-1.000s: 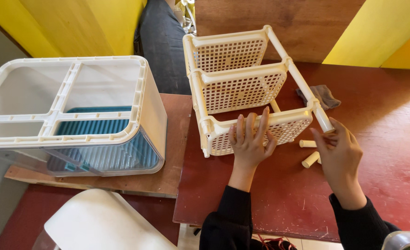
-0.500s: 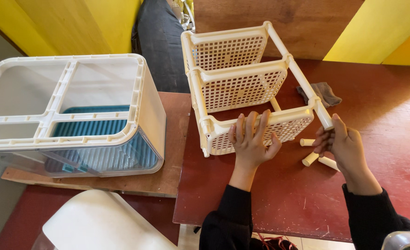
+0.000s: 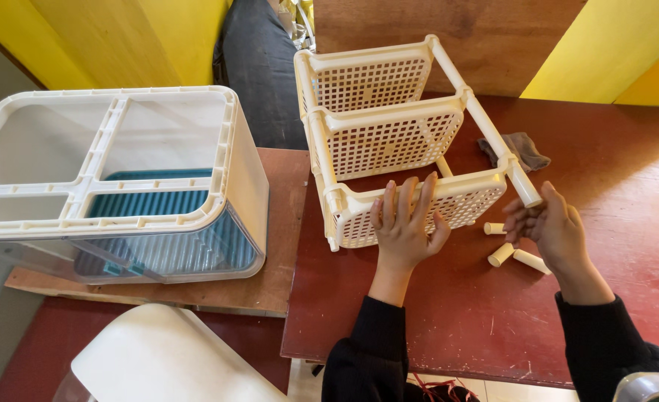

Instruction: The person wipes a white plastic basket with a cloth, then assembles a three-tier white plastic shelving unit by inserting rods into the basket frames. The person also handles a blue plastic tray and wipes it with the cloth.

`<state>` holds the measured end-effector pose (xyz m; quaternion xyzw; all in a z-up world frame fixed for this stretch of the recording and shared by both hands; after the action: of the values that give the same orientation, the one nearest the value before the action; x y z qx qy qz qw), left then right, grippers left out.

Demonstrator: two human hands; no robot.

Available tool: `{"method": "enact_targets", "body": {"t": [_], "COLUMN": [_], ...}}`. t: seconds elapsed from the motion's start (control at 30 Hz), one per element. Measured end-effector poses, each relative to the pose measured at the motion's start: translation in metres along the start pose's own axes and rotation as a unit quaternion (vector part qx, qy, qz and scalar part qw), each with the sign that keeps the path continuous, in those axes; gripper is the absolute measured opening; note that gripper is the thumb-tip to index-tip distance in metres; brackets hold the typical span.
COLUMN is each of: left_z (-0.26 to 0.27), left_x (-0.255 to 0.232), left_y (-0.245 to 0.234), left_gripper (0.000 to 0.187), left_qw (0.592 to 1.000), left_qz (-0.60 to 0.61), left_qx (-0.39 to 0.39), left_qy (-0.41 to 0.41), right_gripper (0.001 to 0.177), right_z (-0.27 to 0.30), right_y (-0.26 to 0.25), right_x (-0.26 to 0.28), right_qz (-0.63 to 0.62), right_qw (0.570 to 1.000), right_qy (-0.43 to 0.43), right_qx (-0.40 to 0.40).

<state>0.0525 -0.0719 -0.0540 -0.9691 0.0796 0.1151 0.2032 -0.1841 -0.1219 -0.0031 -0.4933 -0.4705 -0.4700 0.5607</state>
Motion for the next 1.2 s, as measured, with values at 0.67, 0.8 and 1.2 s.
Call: {"method": "enact_targets", "body": {"t": [0.67, 0.8, 1.2], "left_z": [0.017, 0.018, 0.02], "left_x": [-0.001, 0.001, 0.004], "left_y": [0.018, 0.018, 0.015], "left_gripper": [0.053, 0.052, 0.048], "left_qw": [0.984, 0.99, 0.987], "left_qz": [-0.142, -0.117, -0.136], "left_qx": [-0.02, -0.021, -0.019], "left_qy": [0.101, 0.079, 0.083], "right_gripper": [0.038, 0.028, 0.042], "right_z": [0.014, 0.015, 0.015], "right_y": [-0.008, 0.003, 0.008], "right_x": [-0.066, -0.079, -0.079], "right_qz": [0.234, 0.17, 0.481], "right_qw": [0.958, 0.963, 0.85], "right_qy": [-0.167, -0.206, -0.2], "right_qx": [0.0, -0.027, -0.082]}}
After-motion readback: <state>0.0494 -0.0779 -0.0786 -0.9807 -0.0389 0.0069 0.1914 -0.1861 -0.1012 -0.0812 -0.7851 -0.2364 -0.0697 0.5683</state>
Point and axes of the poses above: each hand's wrist, its own z-axis away from the middle knuckle, its own y-axis out of the palm, x = y × z, the point moved 1 cm from there along -z, towards the middle knuckle
